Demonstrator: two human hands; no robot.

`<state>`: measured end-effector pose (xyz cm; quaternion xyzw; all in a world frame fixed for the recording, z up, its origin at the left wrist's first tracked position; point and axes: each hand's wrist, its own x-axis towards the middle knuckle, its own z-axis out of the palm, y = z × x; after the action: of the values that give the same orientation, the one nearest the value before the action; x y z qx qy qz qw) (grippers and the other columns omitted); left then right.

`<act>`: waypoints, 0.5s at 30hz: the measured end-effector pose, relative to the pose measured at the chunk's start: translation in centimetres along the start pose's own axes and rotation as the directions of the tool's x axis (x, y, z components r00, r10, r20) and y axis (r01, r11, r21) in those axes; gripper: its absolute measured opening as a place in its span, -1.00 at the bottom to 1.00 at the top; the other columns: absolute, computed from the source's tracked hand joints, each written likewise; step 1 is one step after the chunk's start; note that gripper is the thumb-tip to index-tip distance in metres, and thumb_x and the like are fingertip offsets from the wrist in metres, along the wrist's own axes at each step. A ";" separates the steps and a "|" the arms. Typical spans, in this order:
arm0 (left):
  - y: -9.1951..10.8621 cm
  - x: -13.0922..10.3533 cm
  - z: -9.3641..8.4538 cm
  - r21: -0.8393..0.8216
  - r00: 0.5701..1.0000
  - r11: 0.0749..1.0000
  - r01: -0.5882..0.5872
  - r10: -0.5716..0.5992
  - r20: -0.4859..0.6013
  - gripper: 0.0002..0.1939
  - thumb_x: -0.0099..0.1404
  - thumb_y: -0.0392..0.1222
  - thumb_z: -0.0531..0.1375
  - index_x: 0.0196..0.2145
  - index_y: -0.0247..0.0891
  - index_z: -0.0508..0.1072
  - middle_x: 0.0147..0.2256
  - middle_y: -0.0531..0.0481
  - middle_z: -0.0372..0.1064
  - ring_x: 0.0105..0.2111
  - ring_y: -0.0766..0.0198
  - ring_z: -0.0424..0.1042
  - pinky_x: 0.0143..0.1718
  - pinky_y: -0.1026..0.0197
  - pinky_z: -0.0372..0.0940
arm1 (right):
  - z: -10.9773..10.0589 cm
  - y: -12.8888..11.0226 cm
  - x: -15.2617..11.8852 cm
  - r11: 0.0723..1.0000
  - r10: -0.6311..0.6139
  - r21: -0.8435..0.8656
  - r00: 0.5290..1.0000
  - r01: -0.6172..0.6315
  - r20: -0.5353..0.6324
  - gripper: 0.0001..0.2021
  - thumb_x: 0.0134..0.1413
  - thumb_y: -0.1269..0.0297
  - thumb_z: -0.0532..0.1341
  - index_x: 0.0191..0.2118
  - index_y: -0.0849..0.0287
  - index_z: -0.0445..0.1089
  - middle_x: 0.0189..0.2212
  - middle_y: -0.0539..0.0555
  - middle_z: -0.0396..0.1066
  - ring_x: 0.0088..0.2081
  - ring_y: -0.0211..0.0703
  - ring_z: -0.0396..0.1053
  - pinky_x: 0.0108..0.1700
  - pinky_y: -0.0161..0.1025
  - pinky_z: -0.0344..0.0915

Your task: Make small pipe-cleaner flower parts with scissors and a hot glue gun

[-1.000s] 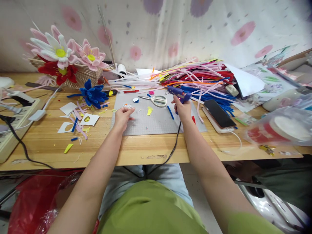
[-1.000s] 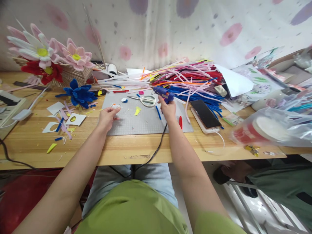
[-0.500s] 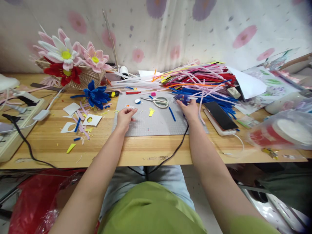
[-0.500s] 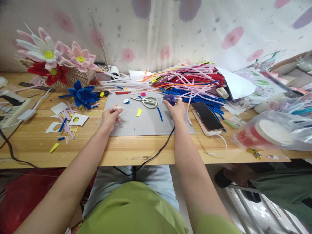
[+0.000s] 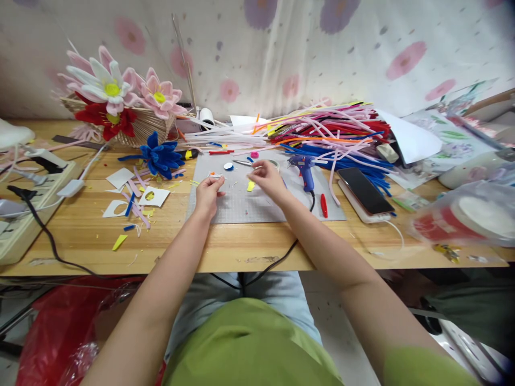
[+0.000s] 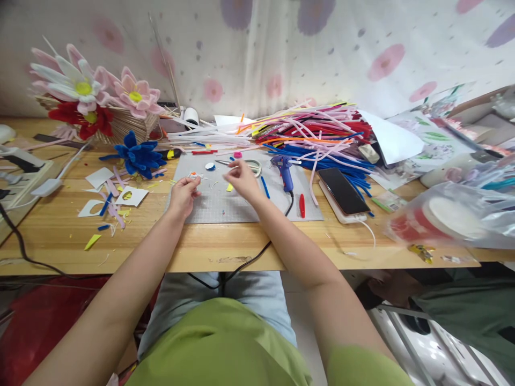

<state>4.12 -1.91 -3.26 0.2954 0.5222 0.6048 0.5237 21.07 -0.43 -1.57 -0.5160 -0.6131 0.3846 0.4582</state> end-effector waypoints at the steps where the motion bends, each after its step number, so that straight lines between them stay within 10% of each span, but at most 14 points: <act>1: 0.0 0.0 0.0 0.005 1.000 1.000 0.001 -0.001 0.004 -0.63 -0.17 -0.17 0.37 -0.66 -0.28 0.19 -0.61 0.17 0.15 -0.60 0.49 0.11 -0.62 0.41 0.13 | 1.3 0.0 0.0 0.994 0.062 0.078 0.992 -0.071 0.114 -0.67 -0.20 0.27 0.27 -0.26 0.13 0.18 -0.49 -0.06 0.36 -0.45 -0.28 0.33 -0.37 -0.28 0.25; 7: 0.1 -0.4 0.0 0.047 0.997 0.999 -0.017 0.013 0.072 -0.65 -0.15 -0.16 0.36 -0.66 -0.30 0.21 -0.62 0.14 0.19 -0.61 0.50 0.16 -0.64 0.43 0.11 | 5.4 0.1 -0.2 0.965 0.134 0.191 0.965 -0.179 0.226 -0.60 -0.29 0.36 0.30 -0.26 0.12 0.15 -0.55 -0.16 0.37 -0.50 -0.34 0.33 -0.37 -0.32 0.25; 15: -0.3 -0.4 0.2 0.193 0.993 0.981 -0.031 0.008 0.118 -0.54 -0.11 0.17 0.31 -0.54 -0.34 0.41 -0.66 0.15 0.11 -0.68 0.49 0.10 -0.66 0.33 0.24 | 4.8 1.7 0.0 0.973 0.107 0.182 0.979 -0.139 0.174 -0.64 -0.29 0.38 0.30 -0.31 0.11 0.16 -0.60 -0.19 0.37 -0.52 -0.34 0.33 -0.35 -0.32 0.26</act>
<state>4.45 -2.21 -3.38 0.3853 0.5444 0.5376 0.5159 16.93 -0.15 -4.57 -0.4730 -0.5750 0.5108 0.4298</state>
